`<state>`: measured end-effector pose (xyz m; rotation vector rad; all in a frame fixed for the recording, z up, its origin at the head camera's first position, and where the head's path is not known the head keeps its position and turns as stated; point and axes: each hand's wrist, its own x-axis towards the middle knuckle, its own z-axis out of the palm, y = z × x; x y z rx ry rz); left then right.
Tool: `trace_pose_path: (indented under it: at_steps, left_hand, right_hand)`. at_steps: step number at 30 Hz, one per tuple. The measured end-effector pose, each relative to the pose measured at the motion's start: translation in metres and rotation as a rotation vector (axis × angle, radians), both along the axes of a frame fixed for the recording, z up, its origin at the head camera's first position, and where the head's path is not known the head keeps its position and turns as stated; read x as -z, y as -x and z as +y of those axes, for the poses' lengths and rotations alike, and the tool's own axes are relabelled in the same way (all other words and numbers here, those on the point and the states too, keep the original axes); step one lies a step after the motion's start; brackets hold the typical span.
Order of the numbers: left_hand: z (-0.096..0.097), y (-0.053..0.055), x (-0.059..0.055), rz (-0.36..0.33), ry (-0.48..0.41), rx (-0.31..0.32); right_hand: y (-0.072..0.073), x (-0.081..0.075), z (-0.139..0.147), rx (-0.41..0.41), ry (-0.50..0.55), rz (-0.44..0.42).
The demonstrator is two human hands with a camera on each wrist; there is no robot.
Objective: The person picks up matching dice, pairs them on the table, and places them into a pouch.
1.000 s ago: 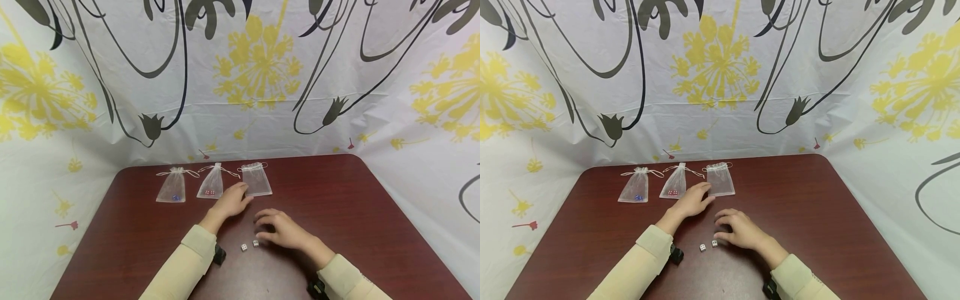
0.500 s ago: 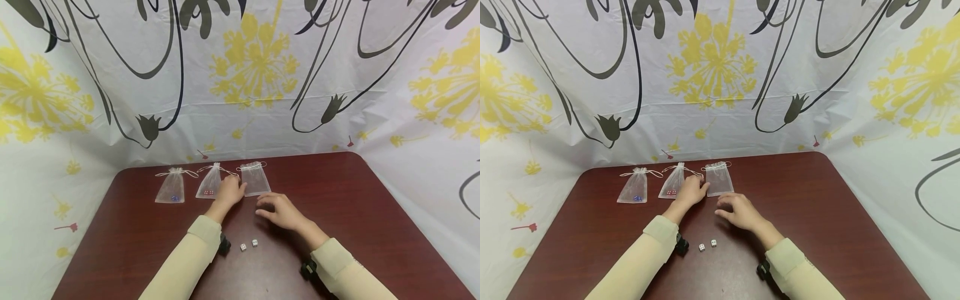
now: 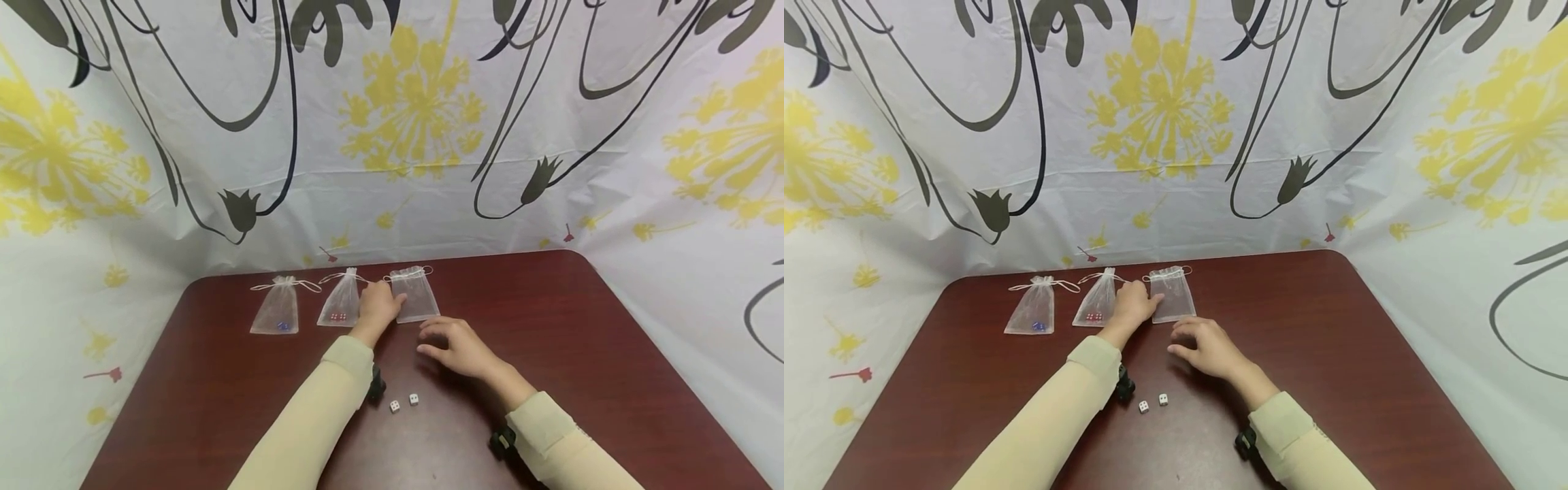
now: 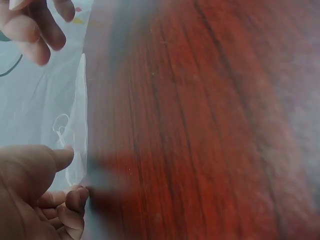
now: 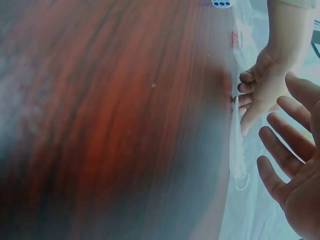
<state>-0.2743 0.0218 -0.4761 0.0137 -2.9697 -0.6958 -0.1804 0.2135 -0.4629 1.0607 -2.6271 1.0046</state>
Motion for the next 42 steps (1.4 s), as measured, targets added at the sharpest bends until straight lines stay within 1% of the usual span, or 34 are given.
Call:
trace_pose_path:
  at_steps: [4,9,12,16,18,22,27,32,36,39,42]
  left_hand:
    - [0.001,0.004,0.000,-0.021,-0.019,-0.031]
    - [0.002,0.005,0.000,-0.055,-0.030,-0.069]
    - [0.003,0.004,0.001,-0.075,-0.007,-0.061]
    - [0.001,-0.001,0.005,-0.057,0.021,-0.013]
    - [0.000,-0.005,0.006,-0.018,0.015,0.017]
    - [-0.005,-0.013,0.003,0.095,-0.037,0.077]
    - [-0.012,-0.022,-0.005,0.236,-0.077,0.131]
    - [-0.019,-0.032,-0.015,0.355,-0.094,0.180]
    - [-0.022,-0.040,-0.022,0.434,-0.094,0.202]
    - [-0.026,-0.047,-0.026,0.486,-0.116,0.215]
    - [-0.029,-0.054,-0.029,0.523,-0.139,0.215]
  right_hand:
    - [0.000,0.001,0.001,0.002,0.010,0.007]
    - [0.000,0.002,0.003,0.007,0.015,0.026]
    - [0.001,0.003,0.005,0.015,0.024,0.032]
    - [0.002,0.005,0.007,0.026,0.042,0.051]
    - [0.004,0.004,0.007,0.031,0.053,0.068]
    - [0.006,-0.002,0.008,0.048,0.086,0.085]
    - [0.009,-0.008,0.008,0.082,0.123,0.113]
    - [0.013,-0.013,0.007,0.130,0.181,0.180]
    - [0.017,-0.019,0.006,0.154,0.238,0.228]
    - [0.020,-0.024,0.004,0.161,0.282,0.257]
    - [0.023,-0.028,0.003,0.175,0.333,0.284]
